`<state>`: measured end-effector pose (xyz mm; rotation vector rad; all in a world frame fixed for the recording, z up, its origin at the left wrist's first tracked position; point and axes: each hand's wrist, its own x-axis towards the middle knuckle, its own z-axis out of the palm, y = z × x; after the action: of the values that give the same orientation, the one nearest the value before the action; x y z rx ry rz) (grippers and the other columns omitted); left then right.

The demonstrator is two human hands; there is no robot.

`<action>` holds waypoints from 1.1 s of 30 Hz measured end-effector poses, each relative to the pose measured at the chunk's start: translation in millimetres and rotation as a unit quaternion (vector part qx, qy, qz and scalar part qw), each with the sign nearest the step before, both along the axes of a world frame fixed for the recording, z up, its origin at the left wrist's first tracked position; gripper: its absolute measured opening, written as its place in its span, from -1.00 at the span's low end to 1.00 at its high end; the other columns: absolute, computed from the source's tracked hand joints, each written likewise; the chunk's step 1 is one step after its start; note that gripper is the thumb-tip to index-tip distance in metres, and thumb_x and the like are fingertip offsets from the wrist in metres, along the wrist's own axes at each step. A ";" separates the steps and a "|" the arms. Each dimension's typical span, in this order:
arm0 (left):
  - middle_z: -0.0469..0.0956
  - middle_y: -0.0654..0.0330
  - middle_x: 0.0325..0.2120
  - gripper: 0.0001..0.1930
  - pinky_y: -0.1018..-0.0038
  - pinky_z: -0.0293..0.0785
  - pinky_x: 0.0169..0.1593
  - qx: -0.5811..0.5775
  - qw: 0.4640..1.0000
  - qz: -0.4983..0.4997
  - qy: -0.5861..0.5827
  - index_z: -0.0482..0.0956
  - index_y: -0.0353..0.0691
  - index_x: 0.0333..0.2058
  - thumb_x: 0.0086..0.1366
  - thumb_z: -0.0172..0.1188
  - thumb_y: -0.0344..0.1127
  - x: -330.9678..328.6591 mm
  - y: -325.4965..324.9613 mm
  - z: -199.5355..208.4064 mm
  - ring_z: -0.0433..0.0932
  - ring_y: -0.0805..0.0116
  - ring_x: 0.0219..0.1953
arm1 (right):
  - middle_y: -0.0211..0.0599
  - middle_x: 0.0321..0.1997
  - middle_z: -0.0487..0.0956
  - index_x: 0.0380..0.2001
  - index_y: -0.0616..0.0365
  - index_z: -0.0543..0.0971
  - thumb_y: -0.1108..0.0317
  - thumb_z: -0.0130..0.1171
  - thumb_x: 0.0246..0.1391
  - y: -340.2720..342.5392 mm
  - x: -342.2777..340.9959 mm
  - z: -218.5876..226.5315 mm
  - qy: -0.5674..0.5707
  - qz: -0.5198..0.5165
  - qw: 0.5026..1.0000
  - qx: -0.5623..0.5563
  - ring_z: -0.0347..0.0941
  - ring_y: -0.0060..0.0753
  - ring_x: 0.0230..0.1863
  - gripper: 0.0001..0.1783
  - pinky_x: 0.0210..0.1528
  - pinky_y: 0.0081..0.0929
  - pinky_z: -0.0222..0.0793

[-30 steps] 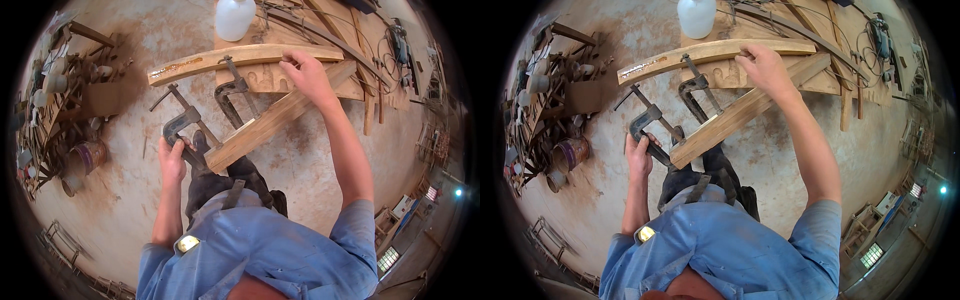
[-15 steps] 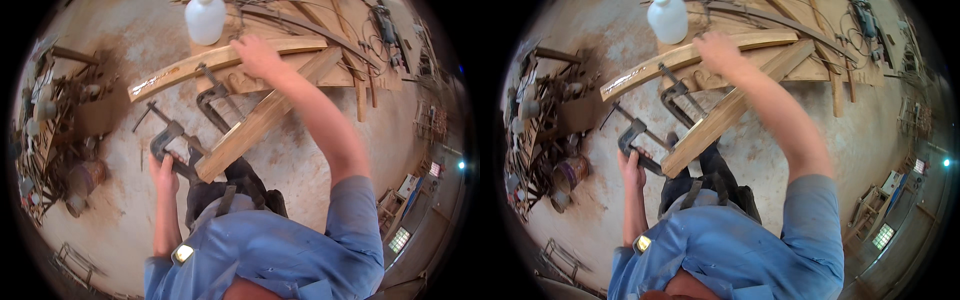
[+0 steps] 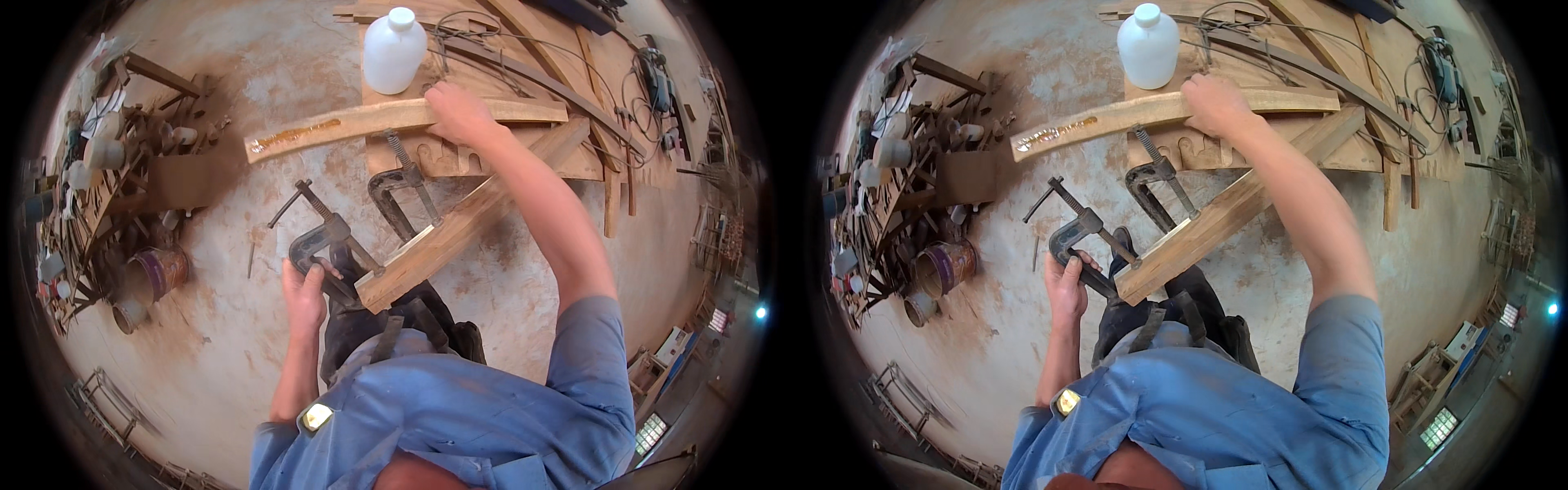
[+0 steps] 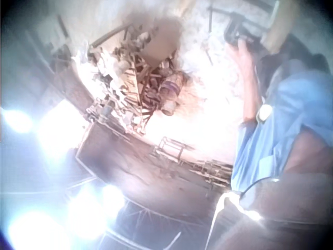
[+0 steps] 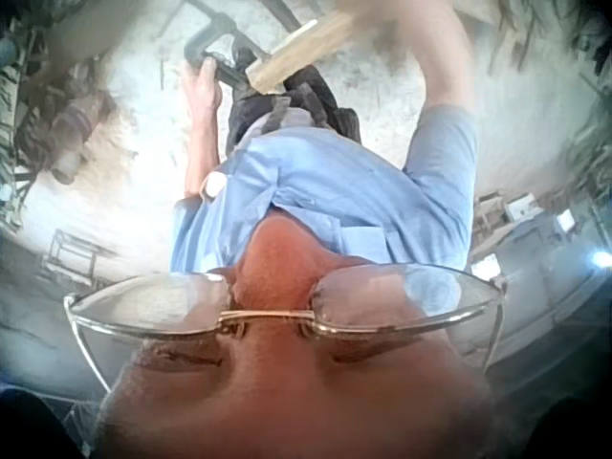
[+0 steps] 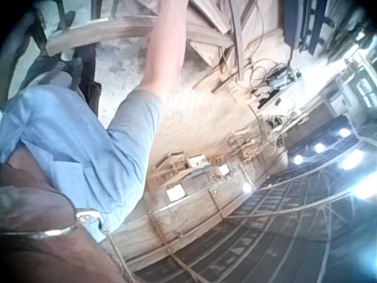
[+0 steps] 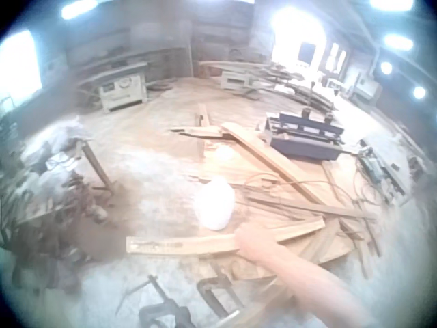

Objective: The person uses C-clamps to secure a curved wooden piece to a workbench. They walk to retrieve additional clamps and return to tighten them. The person then picks up a white bottle and opens the cap.

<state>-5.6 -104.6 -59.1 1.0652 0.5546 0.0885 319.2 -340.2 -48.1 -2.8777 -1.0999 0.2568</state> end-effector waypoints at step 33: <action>0.48 0.11 -0.45 -0.94 0.31 0.55 -0.38 -0.028 0.991 -0.074 0.111 0.32 -0.23 -0.21 0.41 -0.04 -0.39 141.6 71.1 -2.0 0.51 0.28 -0.47 | -0.13 -0.10 0.50 -0.04 0.18 0.45 0.42 0.36 -0.14 -115.4 -94.7 222.6 -0.153 -0.160 0.965 0.144 0.44 -0.04 -0.08 -0.47 -0.05 -0.34 0.36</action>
<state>136.0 -33.5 -61.1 1.0654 0.6712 -0.1770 224.5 -455.6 174.5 -2.8205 -0.6145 -0.3428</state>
